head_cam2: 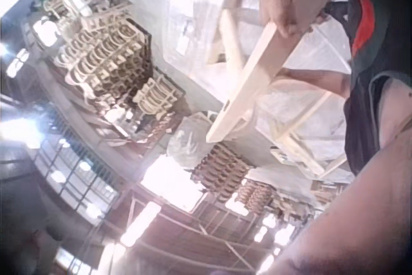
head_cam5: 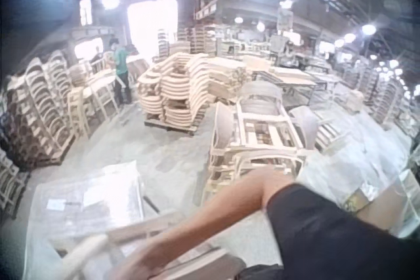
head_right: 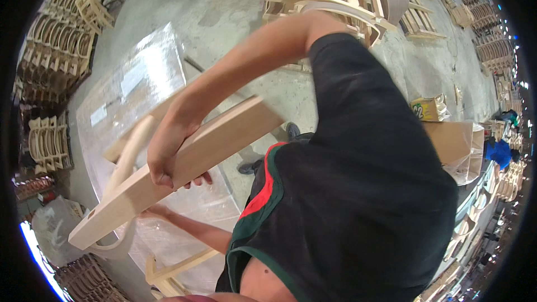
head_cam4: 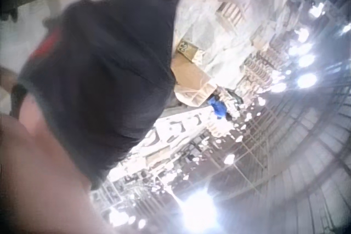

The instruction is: The person assembles wooden chair frames by inserting and tightening screws into pre-drilled holes. They repeatedly pick up chair frames, secure the joints, and place the finished frames onto a nearby stack.

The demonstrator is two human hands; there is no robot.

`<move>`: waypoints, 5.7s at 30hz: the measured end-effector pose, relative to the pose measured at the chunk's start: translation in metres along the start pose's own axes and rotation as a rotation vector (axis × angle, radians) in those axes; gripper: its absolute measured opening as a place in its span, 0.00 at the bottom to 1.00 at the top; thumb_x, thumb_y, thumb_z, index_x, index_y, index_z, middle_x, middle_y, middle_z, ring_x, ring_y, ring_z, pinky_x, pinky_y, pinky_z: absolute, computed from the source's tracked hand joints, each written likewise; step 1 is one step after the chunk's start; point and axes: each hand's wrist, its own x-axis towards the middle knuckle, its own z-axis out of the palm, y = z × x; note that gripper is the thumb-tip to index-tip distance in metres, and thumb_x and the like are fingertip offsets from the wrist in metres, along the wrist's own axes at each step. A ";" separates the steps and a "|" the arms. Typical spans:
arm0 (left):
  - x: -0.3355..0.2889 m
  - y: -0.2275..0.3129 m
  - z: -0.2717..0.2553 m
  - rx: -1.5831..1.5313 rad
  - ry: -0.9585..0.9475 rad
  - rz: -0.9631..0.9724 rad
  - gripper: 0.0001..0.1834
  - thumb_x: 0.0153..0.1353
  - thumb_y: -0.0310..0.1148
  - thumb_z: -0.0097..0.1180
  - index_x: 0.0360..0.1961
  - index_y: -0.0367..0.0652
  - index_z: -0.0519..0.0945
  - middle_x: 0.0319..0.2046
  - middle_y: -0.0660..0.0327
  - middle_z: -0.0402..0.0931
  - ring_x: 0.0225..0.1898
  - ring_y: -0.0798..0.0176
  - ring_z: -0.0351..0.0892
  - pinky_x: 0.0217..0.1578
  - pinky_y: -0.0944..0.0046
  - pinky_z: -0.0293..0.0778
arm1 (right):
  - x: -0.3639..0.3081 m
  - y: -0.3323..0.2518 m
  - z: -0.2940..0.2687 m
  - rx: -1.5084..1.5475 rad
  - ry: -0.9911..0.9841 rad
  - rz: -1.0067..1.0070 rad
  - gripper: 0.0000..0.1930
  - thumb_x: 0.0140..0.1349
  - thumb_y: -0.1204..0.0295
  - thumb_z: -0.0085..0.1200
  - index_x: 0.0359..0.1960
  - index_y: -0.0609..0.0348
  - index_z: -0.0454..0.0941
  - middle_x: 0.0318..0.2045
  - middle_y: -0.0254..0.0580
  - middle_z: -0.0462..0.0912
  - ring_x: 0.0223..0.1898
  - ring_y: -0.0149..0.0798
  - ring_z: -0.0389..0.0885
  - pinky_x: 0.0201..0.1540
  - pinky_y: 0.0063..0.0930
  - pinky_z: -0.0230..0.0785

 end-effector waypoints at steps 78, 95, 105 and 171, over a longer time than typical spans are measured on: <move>-0.410 0.097 1.005 0.594 -1.631 -0.005 0.26 0.42 0.38 0.65 0.38 0.27 0.76 0.36 0.45 0.78 0.39 0.54 0.79 0.41 0.58 0.73 | -0.762 0.685 -0.323 0.231 2.473 0.163 0.29 0.48 0.57 0.62 0.47 0.66 0.75 0.39 0.56 0.81 0.44 0.47 0.79 0.48 0.36 0.69; -0.435 0.051 1.006 0.560 -1.690 -0.220 0.16 0.39 0.34 0.62 0.24 0.28 0.81 0.23 0.50 0.80 0.27 0.58 0.81 0.30 0.61 0.75 | -0.796 0.706 -0.348 -0.001 2.406 0.405 0.27 0.44 0.59 0.59 0.45 0.64 0.74 0.39 0.58 0.80 0.44 0.57 0.77 0.47 0.43 0.69; -0.427 0.057 0.987 0.460 -1.757 -0.321 0.15 0.42 0.31 0.59 0.30 0.31 0.80 0.26 0.57 0.79 0.27 0.65 0.77 0.28 0.64 0.70 | -0.796 0.707 -0.340 0.173 2.187 0.414 0.27 0.43 0.59 0.62 0.46 0.61 0.76 0.37 0.53 0.82 0.40 0.45 0.81 0.44 0.34 0.71; -1.423 0.530 -0.461 1.139 -3.429 -0.950 0.34 0.62 0.54 0.45 0.59 0.37 0.62 0.56 0.51 0.67 0.52 0.49 0.71 0.53 0.51 0.68 | -0.157 0.870 1.326 1.823 2.364 2.158 0.05 0.50 0.79 0.52 0.30 0.63 0.73 0.23 0.59 0.77 0.26 0.59 0.78 0.30 0.44 0.72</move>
